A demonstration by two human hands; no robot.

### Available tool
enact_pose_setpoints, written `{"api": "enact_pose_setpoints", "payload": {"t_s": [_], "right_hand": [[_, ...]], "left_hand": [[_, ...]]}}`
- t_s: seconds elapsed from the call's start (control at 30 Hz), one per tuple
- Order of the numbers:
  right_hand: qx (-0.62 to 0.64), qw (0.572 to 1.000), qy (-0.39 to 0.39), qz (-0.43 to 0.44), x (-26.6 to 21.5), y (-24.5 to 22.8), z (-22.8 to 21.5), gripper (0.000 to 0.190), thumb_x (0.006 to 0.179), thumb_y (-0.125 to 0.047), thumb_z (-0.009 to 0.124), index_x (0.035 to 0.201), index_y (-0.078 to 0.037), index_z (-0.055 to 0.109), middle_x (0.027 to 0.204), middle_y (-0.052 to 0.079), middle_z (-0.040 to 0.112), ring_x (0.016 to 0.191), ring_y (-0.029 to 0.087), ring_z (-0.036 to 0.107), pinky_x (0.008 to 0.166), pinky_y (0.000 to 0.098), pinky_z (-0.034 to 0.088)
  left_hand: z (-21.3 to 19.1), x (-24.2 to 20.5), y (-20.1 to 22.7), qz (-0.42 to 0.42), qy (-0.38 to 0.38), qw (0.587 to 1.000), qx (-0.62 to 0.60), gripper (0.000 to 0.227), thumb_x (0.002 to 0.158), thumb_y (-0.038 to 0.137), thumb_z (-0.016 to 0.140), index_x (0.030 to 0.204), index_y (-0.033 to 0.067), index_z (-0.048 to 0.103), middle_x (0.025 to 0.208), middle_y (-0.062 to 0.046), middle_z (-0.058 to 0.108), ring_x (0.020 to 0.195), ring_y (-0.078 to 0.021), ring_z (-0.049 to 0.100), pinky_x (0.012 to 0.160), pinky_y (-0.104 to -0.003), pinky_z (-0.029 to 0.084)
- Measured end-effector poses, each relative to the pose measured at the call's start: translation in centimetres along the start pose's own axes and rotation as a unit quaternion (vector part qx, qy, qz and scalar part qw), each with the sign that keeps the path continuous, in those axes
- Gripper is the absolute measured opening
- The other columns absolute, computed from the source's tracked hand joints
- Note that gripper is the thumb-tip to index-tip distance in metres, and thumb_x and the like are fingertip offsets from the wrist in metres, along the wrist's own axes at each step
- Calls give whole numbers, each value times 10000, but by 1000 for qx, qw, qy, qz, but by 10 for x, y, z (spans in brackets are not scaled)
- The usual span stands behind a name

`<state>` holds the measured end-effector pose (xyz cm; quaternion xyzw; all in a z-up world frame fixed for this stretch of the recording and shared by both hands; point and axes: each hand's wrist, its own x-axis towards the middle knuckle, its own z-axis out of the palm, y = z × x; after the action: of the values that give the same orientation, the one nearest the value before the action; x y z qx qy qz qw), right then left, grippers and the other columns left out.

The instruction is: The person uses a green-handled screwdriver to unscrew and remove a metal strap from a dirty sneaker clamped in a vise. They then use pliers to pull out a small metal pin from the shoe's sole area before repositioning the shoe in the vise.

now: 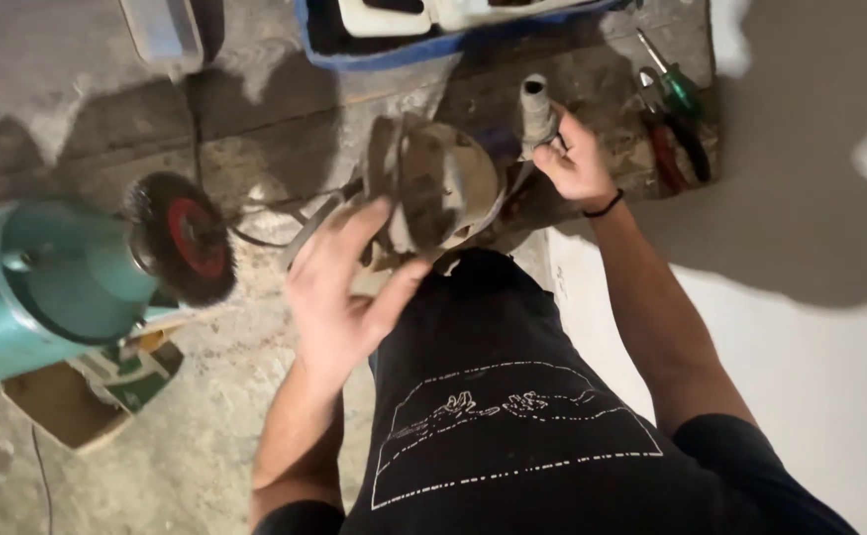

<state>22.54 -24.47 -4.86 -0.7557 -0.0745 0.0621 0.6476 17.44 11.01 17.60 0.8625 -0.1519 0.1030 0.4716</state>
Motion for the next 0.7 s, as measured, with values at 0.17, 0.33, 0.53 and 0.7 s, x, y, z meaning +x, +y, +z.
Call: {"api": "enact_pose_setpoints", "payload": {"t_s": [0.17, 0.33, 0.53, 0.7], "right_hand": [[-141, 989, -12, -44, -3, -1, -21, 375, 1032, -189, 713, 1364, -40, 624, 1185, 95, 648, 1049, 225, 594, 959, 339, 500], [-265, 960, 15, -86, -23, -41, -22, 428, 992, -150, 735, 1381, -9, 625, 1296, 201, 660, 1155, 421, 619, 1011, 464, 510], [-379, 921, -45, -84, -67, -26, -12, 244, 989, -239, 749, 1203, -126, 713, 1256, 97, 690, 1184, 287, 634, 1023, 446, 523], [-439, 868, -94, -211, -57, -9, 4, 377, 898, -308, 779, 1202, -95, 715, 1237, 103, 613, 1158, 302, 533, 990, 491, 419]], "left_hand": [[26, 19, 19, 69, -57, 993, 78, 573, 894, 345, 868, 1368, 103, 657, 928, -67, 583, 847, -256, 570, 822, -394, 488], [58, 28, 29, 86, -76, 988, 108, 544, 930, 304, 868, 1405, 136, 664, 845, -19, 544, 797, -236, 500, 763, -372, 445], [76, 27, 27, 67, -50, 992, 90, 527, 962, 284, 875, 1418, 137, 656, 887, -25, 588, 855, -244, 526, 807, -358, 456], [88, 11, 21, 24, -26, 999, 7, 582, 965, 293, 885, 1422, 57, 613, 1179, -120, 689, 1076, -284, 632, 964, -384, 497]]}}
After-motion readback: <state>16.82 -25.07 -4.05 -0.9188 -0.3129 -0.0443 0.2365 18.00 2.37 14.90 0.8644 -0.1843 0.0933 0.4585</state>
